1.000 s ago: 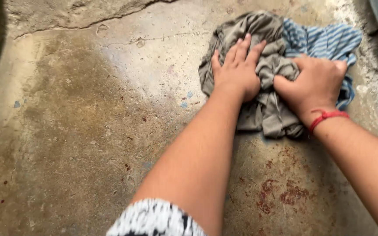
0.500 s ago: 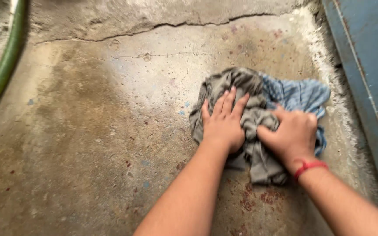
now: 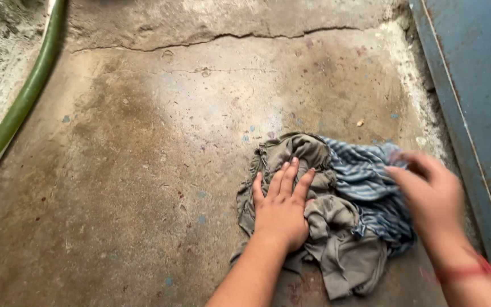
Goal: Scrubbing a concrete floor using a cloth.
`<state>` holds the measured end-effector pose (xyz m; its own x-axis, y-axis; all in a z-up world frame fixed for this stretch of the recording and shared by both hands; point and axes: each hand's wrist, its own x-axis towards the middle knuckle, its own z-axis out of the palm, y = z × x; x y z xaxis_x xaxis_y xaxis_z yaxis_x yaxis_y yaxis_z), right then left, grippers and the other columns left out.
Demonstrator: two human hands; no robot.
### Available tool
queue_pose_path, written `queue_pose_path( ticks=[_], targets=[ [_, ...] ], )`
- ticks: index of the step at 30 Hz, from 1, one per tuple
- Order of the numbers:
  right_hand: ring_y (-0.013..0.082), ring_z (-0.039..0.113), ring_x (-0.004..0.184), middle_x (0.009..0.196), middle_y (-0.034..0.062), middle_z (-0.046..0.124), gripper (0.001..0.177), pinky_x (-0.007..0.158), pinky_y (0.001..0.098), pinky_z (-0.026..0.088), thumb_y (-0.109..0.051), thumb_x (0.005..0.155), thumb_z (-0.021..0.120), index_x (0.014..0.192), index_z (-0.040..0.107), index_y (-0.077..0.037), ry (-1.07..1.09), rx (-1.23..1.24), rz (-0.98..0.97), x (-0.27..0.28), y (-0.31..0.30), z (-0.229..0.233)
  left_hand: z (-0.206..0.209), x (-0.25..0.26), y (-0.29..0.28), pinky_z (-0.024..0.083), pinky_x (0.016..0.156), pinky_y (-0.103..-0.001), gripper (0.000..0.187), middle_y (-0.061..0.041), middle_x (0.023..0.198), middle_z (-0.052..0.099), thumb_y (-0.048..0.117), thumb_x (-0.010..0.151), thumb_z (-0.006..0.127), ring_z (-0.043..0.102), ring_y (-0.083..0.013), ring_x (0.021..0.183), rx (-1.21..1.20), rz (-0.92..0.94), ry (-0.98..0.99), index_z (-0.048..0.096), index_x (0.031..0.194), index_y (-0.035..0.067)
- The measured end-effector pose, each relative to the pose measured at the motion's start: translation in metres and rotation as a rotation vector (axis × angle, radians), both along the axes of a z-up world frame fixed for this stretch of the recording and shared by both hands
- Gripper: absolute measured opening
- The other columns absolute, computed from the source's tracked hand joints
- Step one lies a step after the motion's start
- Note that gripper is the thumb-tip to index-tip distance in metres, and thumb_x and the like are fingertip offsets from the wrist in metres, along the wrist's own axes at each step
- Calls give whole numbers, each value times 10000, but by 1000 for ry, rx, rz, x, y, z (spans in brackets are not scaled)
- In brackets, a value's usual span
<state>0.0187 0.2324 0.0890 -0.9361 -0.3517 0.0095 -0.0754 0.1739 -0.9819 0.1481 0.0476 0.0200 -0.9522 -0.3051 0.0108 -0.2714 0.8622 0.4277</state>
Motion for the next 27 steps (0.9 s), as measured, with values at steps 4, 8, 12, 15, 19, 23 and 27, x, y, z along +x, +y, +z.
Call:
queue_pose_path(
  ticks=[4,8,12,15,19,23,27],
  targets=[
    [359,660,1078,1202,184,699,555,959,436,508,-279,696,834,1213,734,-106,605,827,7,-24,-29,-27,-2,-6,-1,-56,1166,-603,621,-49,1683,130,378,966,440,106,-193,1533,-4,-13,-22,279,1560,298],
    [387,643,1048,1071,160,687,436,955,468,520,-247,679,861,1070,752,-87,767,888,48,-46,-40,-46,-1,-10,-2,-71,1158,-638,637,-52,1694,106,348,961,439,77,-194,1548,-9,-11,-65,261,1572,319],
    [393,620,1052,1076,157,677,411,917,475,518,-223,711,870,1079,743,-91,842,882,66,-61,-52,-42,7,-33,-5,-97,1148,-673,628,-61,1696,64,368,976,423,32,-205,1553,31,-10,-131,234,1573,321],
    [380,624,1079,1072,144,679,377,938,474,517,-211,745,861,1073,725,-86,933,886,114,-80,-60,-42,8,-54,-8,-121,1130,-698,640,-65,1697,19,362,976,416,-13,-211,1554,19,-1,-173,206,1579,317],
    [389,624,1068,1058,159,666,361,917,478,516,-202,776,853,1092,707,-103,904,948,112,-95,-73,-35,19,-74,-12,-130,1138,-709,642,-58,1708,-28,390,994,397,-46,-204,1565,40,18,-253,175,1592,323],
    [417,615,1059,1057,185,658,372,891,499,511,-203,767,852,1073,672,-94,893,1014,85,-112,-81,-34,18,-97,-19,-140,1146,-700,644,-45,1714,-60,387,998,401,-63,-196,1570,60,20,-276,161,1593,341],
    [436,613,1054,1055,210,648,372,888,514,511,-198,822,822,1144,664,-98,896,1026,54,-138,-80,-44,20,-110,-25,-142,1149,-687,673,-33,1719,-67,344,985,430,-65,-192,1571,53,4,-292,157,1601,366]
  ],
)
